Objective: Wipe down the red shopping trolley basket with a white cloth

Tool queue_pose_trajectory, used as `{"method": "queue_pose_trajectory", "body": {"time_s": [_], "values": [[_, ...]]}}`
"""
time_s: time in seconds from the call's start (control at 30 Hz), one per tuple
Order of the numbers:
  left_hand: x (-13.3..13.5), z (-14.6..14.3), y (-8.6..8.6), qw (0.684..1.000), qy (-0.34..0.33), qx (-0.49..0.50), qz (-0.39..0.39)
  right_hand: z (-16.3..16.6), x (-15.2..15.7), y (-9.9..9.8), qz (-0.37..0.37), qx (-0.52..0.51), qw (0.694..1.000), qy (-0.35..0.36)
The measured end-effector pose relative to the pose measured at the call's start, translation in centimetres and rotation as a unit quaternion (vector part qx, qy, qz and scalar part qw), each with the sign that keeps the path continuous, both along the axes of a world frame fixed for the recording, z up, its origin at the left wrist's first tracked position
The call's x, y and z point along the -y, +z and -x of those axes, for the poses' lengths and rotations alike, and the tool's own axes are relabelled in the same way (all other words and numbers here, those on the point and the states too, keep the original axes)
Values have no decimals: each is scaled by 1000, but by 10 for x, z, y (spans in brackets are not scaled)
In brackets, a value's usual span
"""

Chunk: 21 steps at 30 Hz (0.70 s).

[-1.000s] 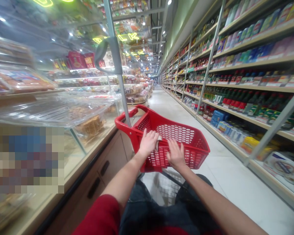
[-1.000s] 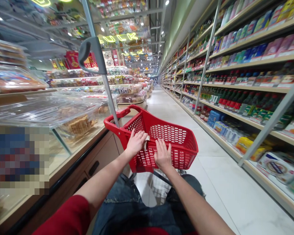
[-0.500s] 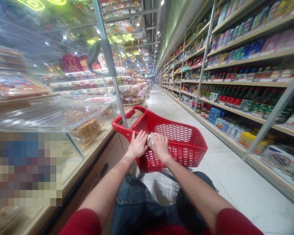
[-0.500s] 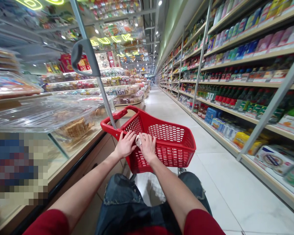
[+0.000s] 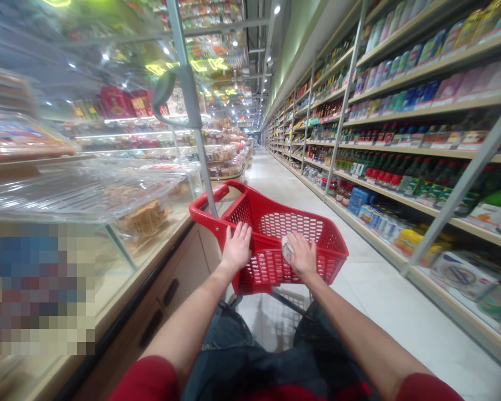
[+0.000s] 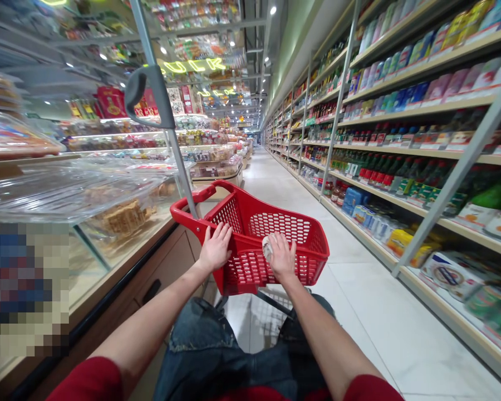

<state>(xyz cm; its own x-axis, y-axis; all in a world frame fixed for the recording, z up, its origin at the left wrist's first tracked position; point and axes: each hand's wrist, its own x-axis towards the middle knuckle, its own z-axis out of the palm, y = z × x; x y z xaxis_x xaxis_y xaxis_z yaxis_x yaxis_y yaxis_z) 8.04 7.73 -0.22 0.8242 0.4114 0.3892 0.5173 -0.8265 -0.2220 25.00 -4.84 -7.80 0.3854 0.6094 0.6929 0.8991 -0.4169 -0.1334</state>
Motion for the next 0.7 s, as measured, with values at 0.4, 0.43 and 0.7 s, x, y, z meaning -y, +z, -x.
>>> {"method": "queue_pose_trajectory", "body": {"time_s": [0.4, 0.43, 0.7], "values": [[3, -4, -2, 1000, 20, -7, -11, -19, 14, -5, 42, 38, 998, -27], [4, -4, -2, 1000, 21, -7, -10, -29, 28, -10, 35, 41, 997, -47], [4, -10, -6, 1000, 28, 7, -5, -50, 58, -28, -39, 25, 990, -134]]}}
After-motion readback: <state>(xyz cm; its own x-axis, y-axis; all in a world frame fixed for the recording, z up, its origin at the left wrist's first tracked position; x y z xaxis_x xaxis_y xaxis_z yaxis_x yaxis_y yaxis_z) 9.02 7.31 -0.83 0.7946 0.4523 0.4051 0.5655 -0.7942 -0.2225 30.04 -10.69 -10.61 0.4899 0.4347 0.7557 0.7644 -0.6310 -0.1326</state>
